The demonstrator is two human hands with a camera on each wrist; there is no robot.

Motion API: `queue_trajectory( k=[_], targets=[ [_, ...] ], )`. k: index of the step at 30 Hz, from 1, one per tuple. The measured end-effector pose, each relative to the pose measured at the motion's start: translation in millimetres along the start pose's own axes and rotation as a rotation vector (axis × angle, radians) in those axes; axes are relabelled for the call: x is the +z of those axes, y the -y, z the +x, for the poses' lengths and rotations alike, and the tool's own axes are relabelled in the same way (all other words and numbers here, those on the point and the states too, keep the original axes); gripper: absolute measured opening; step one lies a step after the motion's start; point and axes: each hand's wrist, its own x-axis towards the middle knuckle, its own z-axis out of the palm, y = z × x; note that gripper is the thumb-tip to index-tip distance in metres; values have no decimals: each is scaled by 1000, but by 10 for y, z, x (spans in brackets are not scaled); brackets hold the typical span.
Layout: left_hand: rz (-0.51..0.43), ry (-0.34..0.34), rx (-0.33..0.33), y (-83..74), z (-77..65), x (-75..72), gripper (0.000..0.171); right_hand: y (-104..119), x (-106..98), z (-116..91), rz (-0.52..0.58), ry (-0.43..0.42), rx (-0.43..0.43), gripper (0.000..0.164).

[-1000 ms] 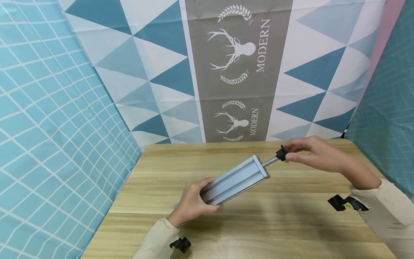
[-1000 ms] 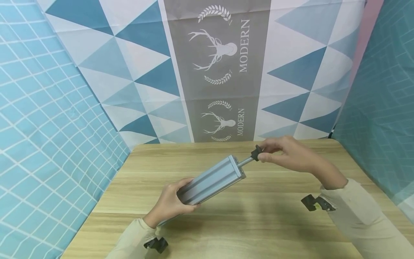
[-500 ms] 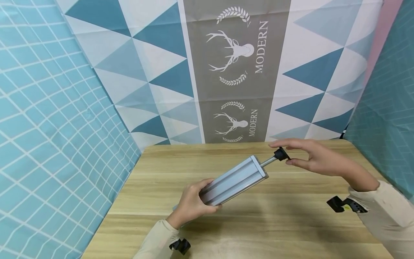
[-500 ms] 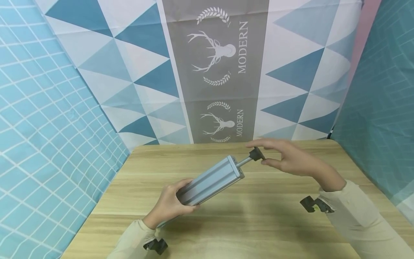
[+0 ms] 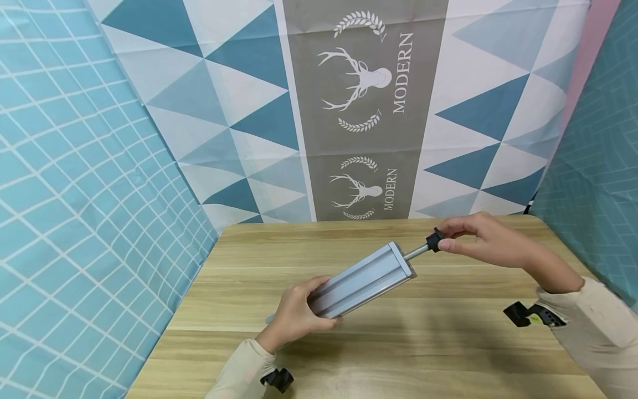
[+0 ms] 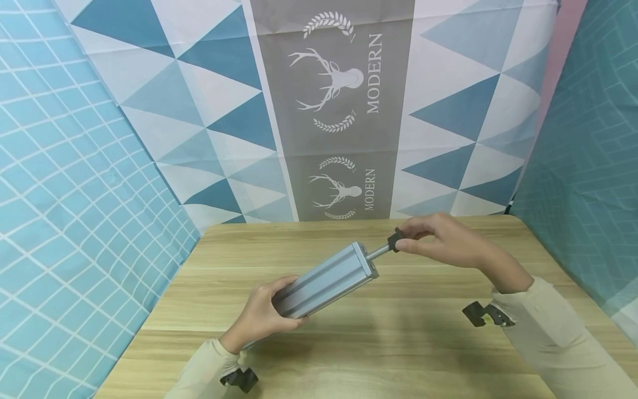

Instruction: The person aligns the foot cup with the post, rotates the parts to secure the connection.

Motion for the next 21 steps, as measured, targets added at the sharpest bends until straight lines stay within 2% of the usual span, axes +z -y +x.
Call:
queue_trajectory(
  k=[3,8,10,16,19,21],
  targets=[
    [-15,5,-10,-6,4,-2,67,-10,-4,-4,-2,-1,-18,21],
    [-38,7,-32,-16,5,-4,67,-32,-9,-5,-63,14,-102,61],
    [-43,5,-39,-18,4,-5,67,-49,-11,-1,-74,22,-164,72],
    [-37,4,-41,-10,1,-5,67,-83,-13,33,-13,23,-354,69],
    [-36,7,-40,-7,4,-5,67,-75,-11,38,-31,1,-368,67],
    [-37,10,-41,-4,7,-4,67,-63,-11,30,-39,-8,-339,65]
  ],
)
